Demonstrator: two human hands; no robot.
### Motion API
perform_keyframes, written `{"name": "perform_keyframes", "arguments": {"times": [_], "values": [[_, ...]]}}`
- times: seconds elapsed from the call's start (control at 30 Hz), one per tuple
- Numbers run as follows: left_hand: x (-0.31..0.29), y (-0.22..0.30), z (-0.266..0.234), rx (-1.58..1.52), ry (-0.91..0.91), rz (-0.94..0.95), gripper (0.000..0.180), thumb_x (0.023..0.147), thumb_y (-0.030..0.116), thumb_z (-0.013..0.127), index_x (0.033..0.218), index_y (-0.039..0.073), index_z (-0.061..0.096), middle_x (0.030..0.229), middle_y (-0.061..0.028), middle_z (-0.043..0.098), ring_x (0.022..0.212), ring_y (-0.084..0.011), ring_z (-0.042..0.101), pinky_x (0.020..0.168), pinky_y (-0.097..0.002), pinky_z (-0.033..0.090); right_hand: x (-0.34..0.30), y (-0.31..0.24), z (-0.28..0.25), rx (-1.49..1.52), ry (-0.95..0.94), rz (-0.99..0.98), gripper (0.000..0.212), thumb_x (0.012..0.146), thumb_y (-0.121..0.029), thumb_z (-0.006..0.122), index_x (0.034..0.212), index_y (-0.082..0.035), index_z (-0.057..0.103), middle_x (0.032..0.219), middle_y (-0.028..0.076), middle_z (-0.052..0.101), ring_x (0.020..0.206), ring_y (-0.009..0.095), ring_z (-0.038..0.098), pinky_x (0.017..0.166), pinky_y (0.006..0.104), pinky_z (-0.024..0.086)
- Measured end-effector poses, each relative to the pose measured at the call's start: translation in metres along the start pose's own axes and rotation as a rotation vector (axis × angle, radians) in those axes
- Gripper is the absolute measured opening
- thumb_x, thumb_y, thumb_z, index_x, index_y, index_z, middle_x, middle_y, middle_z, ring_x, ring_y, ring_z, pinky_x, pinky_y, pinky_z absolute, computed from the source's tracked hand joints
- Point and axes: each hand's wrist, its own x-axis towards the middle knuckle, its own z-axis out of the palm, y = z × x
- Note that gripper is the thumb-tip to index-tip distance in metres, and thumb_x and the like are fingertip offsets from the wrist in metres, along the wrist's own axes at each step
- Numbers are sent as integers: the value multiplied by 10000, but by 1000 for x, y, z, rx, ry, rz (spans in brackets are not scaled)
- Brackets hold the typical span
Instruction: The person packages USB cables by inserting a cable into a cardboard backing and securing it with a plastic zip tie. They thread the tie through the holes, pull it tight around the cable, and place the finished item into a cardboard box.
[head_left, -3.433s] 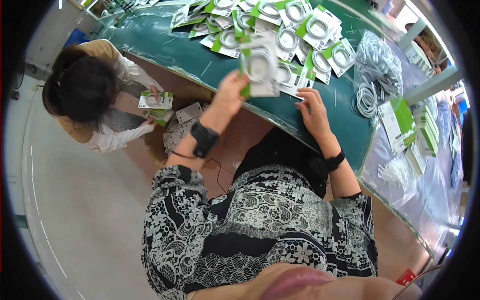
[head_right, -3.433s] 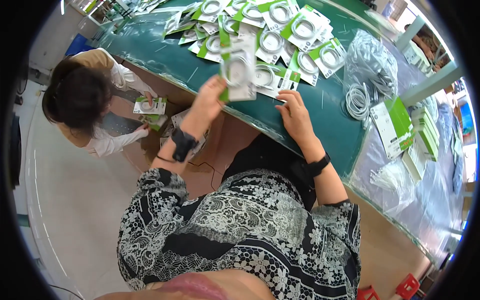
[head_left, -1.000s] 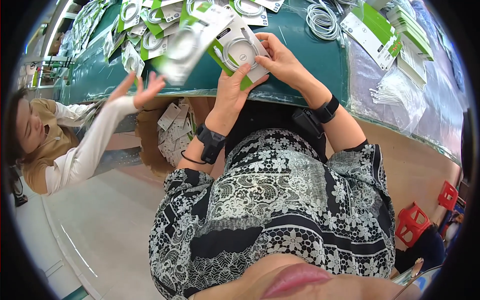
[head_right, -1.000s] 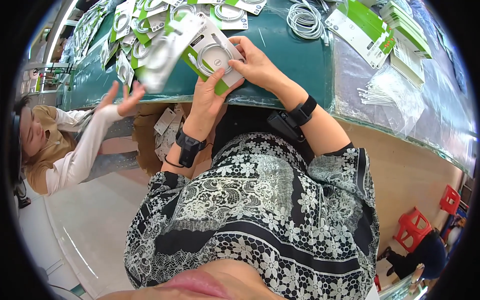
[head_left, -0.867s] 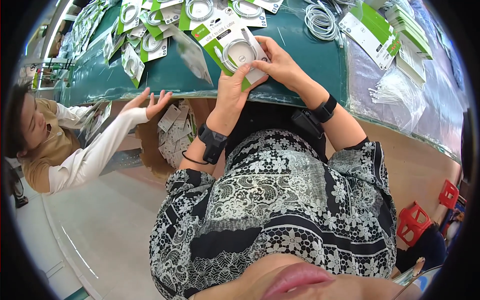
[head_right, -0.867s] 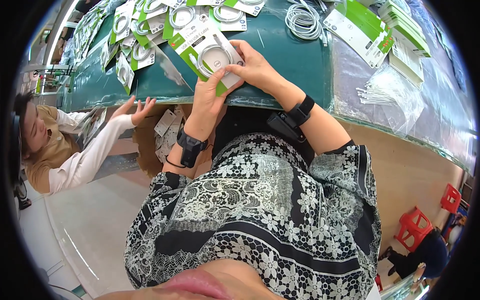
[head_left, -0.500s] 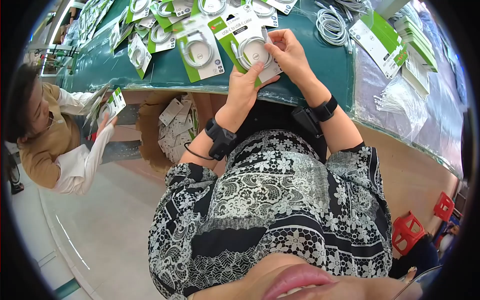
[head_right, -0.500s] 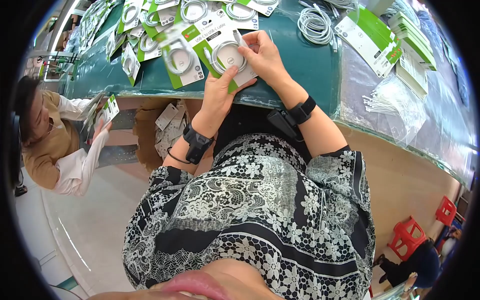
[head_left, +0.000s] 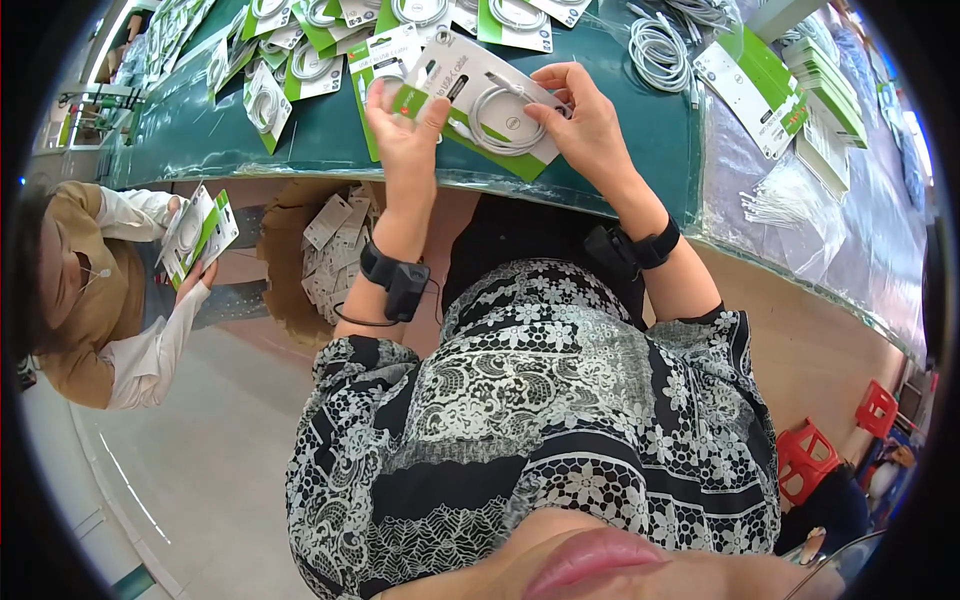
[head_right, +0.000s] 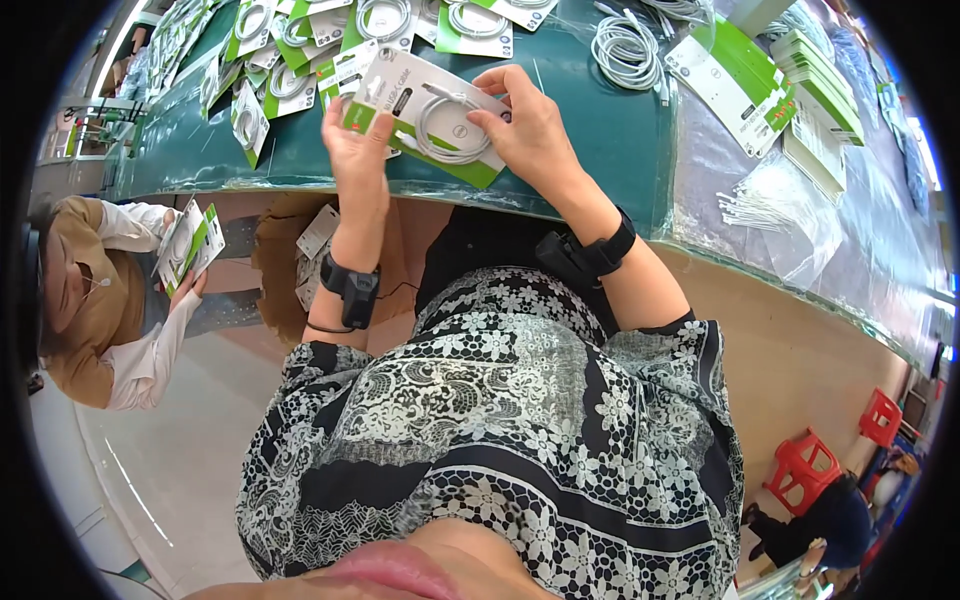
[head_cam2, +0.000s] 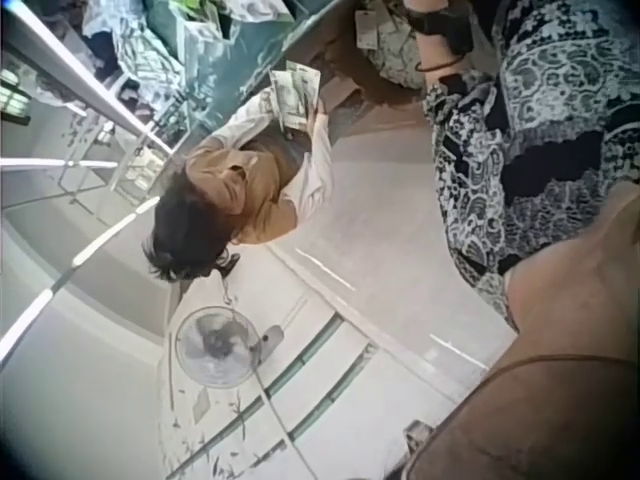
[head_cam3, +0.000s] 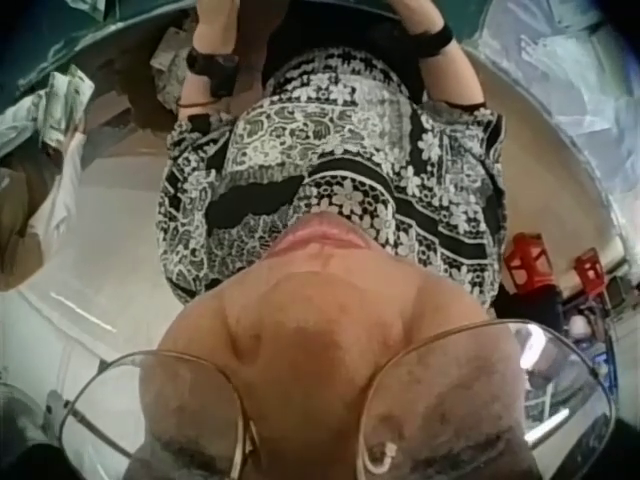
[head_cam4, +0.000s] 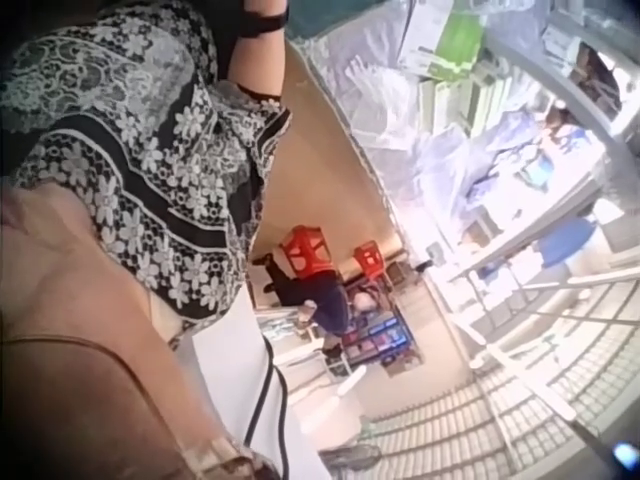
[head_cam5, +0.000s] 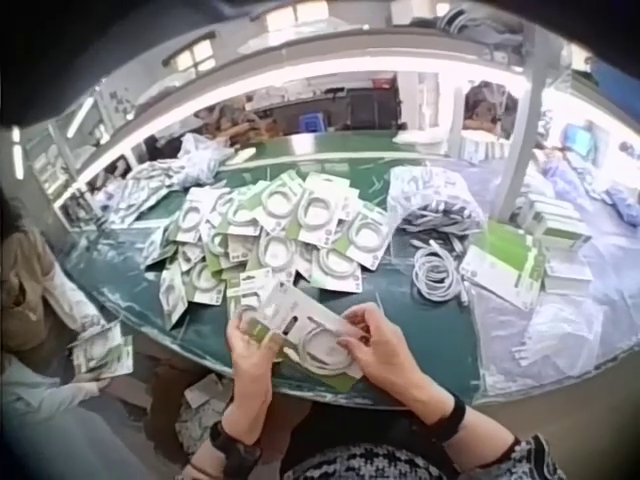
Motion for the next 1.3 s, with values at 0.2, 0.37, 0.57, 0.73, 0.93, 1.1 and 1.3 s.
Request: {"name": "perform_keyframes", "arguments": {"times": [0.2, 0.37, 0.57, 0.73, 0.93, 1.1, 1.3], "values": [[10, 27, 2, 1052, -156, 652, 922, 655, 322, 850, 1366, 23, 344, 1273, -158, 411, 1096, -309, 499, 944, -382, 439, 0, -8, -12, -82, -97, -9, 208, 807, -33, 702, 984, -19, 593, 921, 64, 658, 786, 101, 600, 689, 251, 498], [6, 33, 12, 1104, -280, 481, 845, 616, 347, 860, 1305, 60, 464, 1192, -144, 422, 1032, -320, 498, 912, -392, 453, 1, 1, -23, 119, -198, 101, 149, 807, -8, 684, 936, -4, 609, 938, 57, 668, 799, 85, 600, 702, 247, 494], [-11, 7, 13, 1146, -354, 512, 692, 636, 343, 840, 1209, 96, 543, 1089, -139, 453, 971, -300, 541, 841, -390, 487, -12, 7, -33, -35, -302, 114, 148, 792, 5, 669, 931, -10, 621, 923, 56, 659, 797, 102, 602, 711, 242, 483], [-45, 5, 15, 1058, -413, 178, 568, 653, 324, 825, 1093, 67, 573, 1031, -127, 465, 922, -297, 559, 793, -380, 497, -54, -5, -30, -295, -301, -131, 171, 750, 13, 682, 901, -22, 609, 838, 72, 596, 722, 176, 595, 652, 270, 470], [-79, 21, 13, 1055, -533, 61, 485, 661, 287, 821, 1006, 48, 578, 967, -120, 471, 833, -307, 566, 728, -376, 496, -103, -8, -30, -222, -301, -42, 186, 748, 7, 687, 901, -26, 587, 813, 91, 552, 703, 232, 578, 618, 323, 468], [-84, 18, 13, 1019, -540, 119, 420, 658, 247, 822, 949, 49, 594, 915, -112, 492, 802, -302, 555, 710, -379, 484, -117, -23, -24, -178, -270, -4, 188, 762, -14, 672, 924, -45, 583, 824, 114, 548, 714, 303, 564, 622, 372, 456], [-70, 2, 15, 1043, -635, 505, 369, 675, 273, 786, 955, 99, 621, 978, -81, 541, 805, -259, 573, 820, -396, 432, -117, -1, -24, -170, -225, -115, 177, 772, 30, 651, 929, -13, 583, 816, 114, 545, 702, 278, 565, 635, 329, 464]]}}
